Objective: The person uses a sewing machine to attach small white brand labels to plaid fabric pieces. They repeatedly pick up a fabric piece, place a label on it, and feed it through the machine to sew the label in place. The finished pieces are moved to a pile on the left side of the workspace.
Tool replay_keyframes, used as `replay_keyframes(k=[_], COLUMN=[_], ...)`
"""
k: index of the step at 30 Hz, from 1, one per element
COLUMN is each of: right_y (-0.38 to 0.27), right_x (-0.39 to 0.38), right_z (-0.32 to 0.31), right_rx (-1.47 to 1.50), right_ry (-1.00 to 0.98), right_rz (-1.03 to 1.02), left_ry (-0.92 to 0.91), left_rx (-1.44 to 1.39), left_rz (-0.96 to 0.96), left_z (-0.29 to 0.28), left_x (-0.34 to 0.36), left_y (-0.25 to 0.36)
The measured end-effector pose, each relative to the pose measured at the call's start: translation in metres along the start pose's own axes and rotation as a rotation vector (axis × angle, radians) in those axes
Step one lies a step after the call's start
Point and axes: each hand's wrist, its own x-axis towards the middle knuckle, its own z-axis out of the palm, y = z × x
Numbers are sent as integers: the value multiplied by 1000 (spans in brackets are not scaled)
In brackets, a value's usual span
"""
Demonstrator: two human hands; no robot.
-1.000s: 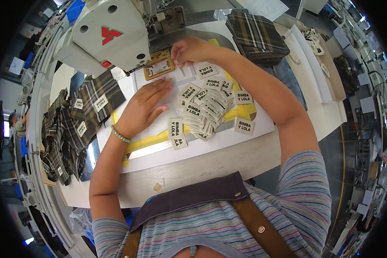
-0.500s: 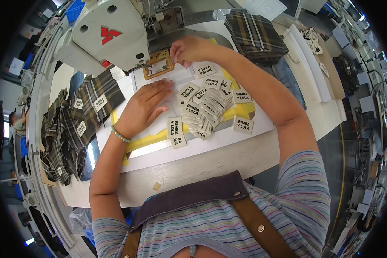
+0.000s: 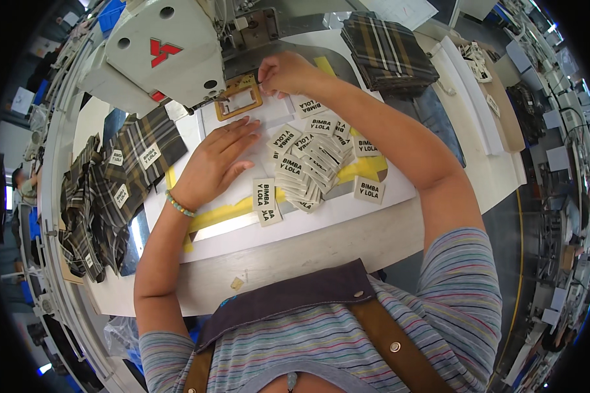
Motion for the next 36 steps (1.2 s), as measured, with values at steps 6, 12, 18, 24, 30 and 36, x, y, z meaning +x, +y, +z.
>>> replay_keyframes(k=[6,12,18,24,30,36], right_y=[-11,-26,-14,-2,3,0], right_x=[-12,-52,-89,-96,-92,-94], right_z=[8,-19,1,29,43,46], right_rx=[-32,-619,-757,-979,-949,-954], right_ry=[70,-36,-171,-64,33,43], right_rz=[53,-243,-490,-496,-500,-479], left_ry=[16,-23,-43,-82,-87,-80], left_rx=[110,162,208,251,303,304], left_rz=[-79,-152,-145,-192,-205,-252], left_z=[6,0,-2,-4,-6,1], left_x=[-3,-8,-7,-7,-6,-6], left_y=[-2,-2,-1,2,5,15])
